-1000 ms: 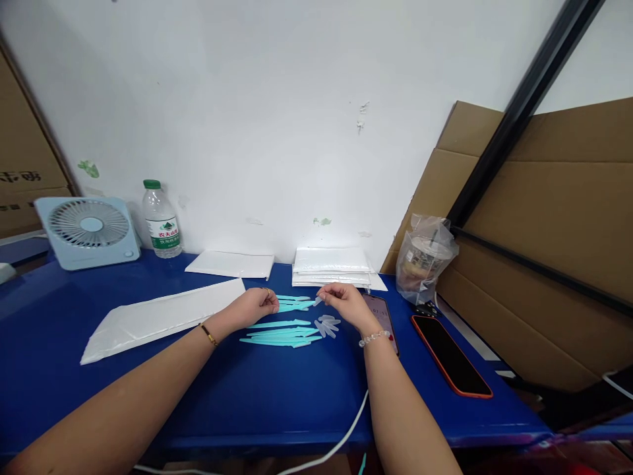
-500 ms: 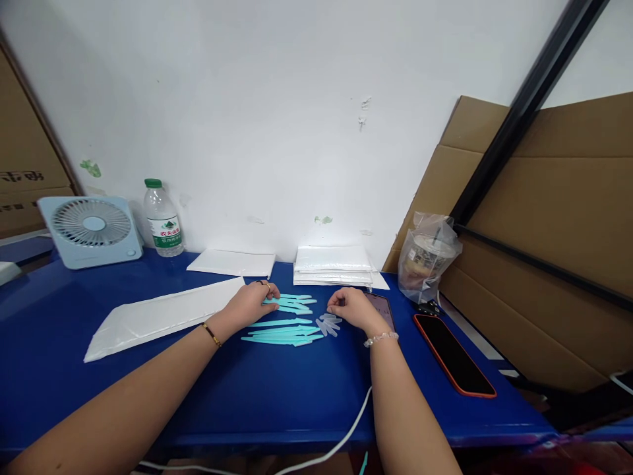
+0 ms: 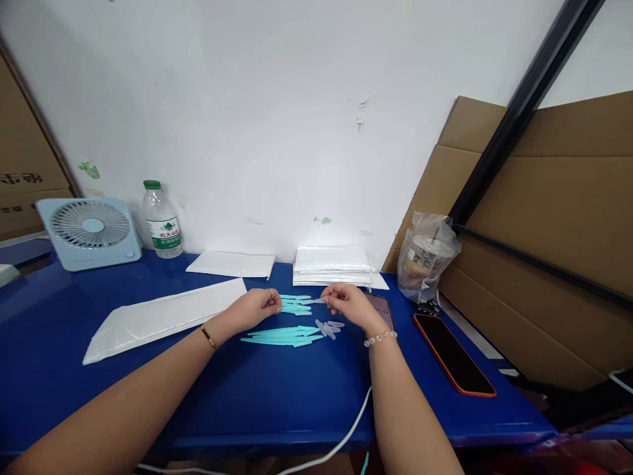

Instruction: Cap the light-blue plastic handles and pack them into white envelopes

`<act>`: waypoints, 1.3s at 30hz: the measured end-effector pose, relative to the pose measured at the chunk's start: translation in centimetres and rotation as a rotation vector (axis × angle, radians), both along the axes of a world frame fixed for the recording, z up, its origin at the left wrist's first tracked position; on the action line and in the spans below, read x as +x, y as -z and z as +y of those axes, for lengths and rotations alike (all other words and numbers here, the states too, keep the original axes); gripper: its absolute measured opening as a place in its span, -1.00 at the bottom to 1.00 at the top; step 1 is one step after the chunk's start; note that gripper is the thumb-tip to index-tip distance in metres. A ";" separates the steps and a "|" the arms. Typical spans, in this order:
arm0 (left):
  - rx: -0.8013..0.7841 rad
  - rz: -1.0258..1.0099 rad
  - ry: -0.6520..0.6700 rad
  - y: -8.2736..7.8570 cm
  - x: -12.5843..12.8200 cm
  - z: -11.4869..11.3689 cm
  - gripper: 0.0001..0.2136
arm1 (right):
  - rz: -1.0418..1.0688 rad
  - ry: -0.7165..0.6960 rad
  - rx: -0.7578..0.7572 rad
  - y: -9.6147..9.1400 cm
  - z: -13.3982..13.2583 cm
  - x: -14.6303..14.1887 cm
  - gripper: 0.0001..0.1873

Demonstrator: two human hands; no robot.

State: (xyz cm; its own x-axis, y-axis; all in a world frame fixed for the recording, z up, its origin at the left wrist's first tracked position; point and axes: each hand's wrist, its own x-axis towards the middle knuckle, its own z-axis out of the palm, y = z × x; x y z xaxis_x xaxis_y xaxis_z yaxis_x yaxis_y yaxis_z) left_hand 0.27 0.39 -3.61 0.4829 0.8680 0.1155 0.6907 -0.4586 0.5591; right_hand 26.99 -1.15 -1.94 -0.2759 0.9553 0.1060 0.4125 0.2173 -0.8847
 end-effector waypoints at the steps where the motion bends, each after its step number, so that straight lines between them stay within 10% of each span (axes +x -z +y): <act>1: -0.017 -0.038 0.001 0.0 0.0 0.1 -0.82 | 0.055 0.041 0.009 -0.1 0.0 -0.1 -0.67; 18: -0.112 -0.219 -0.014 0.1 0.1 0.5 -0.76 | 0.268 0.084 -0.062 0.3 -0.3 -2.2 -0.63; 32: 0.184 0.109 -0.040 -0.7 0.2 -0.5 -0.73 | -0.394 -0.056 0.019 0.7 -0.7 -0.4 -0.87; 39: 0.050 0.199 0.114 -1.0 1.0 -1.7 -0.87 | -0.370 -0.038 0.089 1.5 -0.5 -1.4 -0.92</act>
State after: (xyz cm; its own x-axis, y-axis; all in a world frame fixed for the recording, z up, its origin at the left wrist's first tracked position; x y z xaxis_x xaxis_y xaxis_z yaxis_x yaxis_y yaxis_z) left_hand 1.27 -1.33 -2.59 0.5953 0.8020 0.0496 0.7269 -0.5638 0.3921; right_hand 25.64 -1.62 -3.45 -0.3462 0.9351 0.0750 0.6904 0.3082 -0.6545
